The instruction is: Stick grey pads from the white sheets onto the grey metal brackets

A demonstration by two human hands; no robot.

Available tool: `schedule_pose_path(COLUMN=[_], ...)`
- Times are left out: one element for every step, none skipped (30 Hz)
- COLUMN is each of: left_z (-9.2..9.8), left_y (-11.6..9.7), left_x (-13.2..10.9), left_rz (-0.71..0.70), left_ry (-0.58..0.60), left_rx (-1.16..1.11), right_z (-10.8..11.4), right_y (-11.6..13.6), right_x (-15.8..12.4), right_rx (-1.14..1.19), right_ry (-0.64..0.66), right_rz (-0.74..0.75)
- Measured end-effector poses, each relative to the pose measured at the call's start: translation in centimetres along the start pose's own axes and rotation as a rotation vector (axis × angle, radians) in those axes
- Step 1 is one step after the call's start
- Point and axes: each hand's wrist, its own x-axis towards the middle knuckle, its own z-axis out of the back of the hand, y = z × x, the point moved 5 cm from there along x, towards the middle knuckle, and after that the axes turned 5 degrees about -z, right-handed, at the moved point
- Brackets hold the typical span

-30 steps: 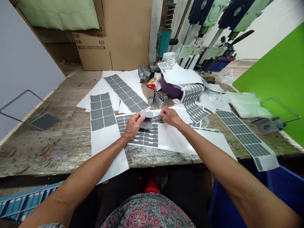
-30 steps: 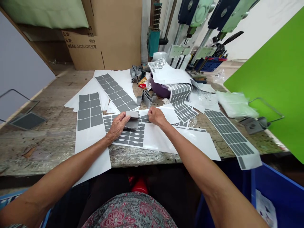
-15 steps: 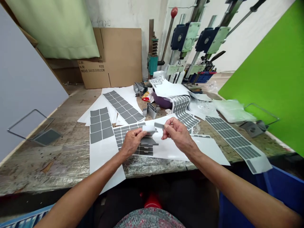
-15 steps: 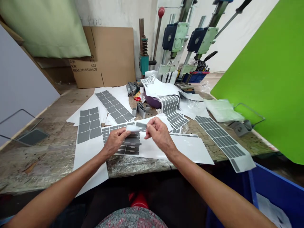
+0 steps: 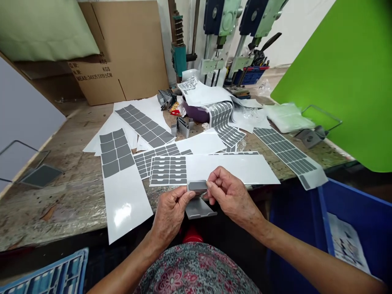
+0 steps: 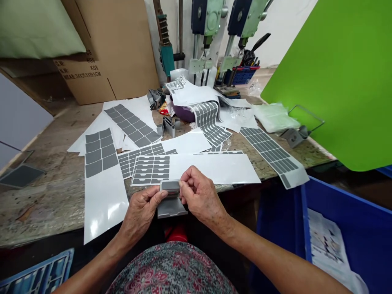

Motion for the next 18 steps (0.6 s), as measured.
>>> schedule_pose_path(left_z=[-0.05, -0.09, -0.13, -0.17, -0.21, -0.25, -0.30, -0.36, -0.41, -0.46, -0.50, -0.52, -0.53, -0.53, -0.52, -0.52, -0.51, -0.52], left_y=[-0.03, -0.07, -0.12, -0.15, -0.18, -0.20, -0.22, -0.22, -0.22, -0.22, -0.21, -0.18, -0.13, -0.07, 0.00, 0.04, 0.07, 0.07], left_x=[-0.08, -0.12, -0.15, -0.16, -0.16, -0.15, -0.13, -0.11, -0.10, -0.09, -0.09, -0.09, -0.09, -0.10, -0.12, -0.13, -0.14, -0.15], left_rz=[0.002, 0.002, -0.001, -0.002, -0.003, -0.003, -0.001, 0.002, 0.006, 0.007, 0.009, 0.014, 0.020, 0.027, 0.034, 0.040, 0.041, 0.039], left_ry=[0.003, 0.004, 0.006, 0.008, 0.011, 0.014, 0.019, 0.025, 0.030, 0.036, 0.041, 0.042, 0.043, 0.042, 0.042, 0.042, 0.042, 0.043], left_rx=[-0.003, -0.008, -0.012, -0.013, -0.014, -0.013, -0.010, -0.008, -0.007, -0.009, -0.011, -0.012, -0.012, -0.012, -0.011, -0.009, -0.009, -0.012], right_z=[0.04, 0.07, 0.08, 0.09, 0.12, 0.16, 0.19, 0.21, 0.23, 0.24, 0.25, 0.24, 0.23, 0.22, 0.20, 0.18, 0.16, 0.15], right_y=[-0.12, -0.23, -0.33, -0.43, -0.53, -0.61, -0.68, -0.74, -0.78, -0.82, -0.84, -0.85, -0.86, -0.85, -0.84, -0.83, -0.82, -0.82], right_x=[-0.08, -0.15, -0.19, -0.21, -0.22, -0.22, -0.22, -0.21, -0.21, -0.21, -0.21, -0.21, -0.21, -0.20, -0.19, -0.18, -0.17, -0.16], right_rx=[-0.005, -0.008, -0.010, -0.010, -0.009, -0.007, -0.004, -0.003, -0.001, 0.000, 0.001, 0.000, -0.003, -0.008, -0.014, -0.019, -0.023, -0.026], right_ry=[-0.001, -0.002, 0.000, 0.004, 0.006, 0.008, 0.010, 0.014, 0.020, 0.025, 0.029, 0.034, 0.036, 0.037, 0.036, 0.035, 0.032, 0.029], right_rz=[0.005, 0.009, 0.010, 0.009, 0.006, 0.002, -0.002, -0.007, -0.012, -0.016, -0.020, -0.024, -0.028, -0.029, -0.029, -0.029, -0.029, -0.030])
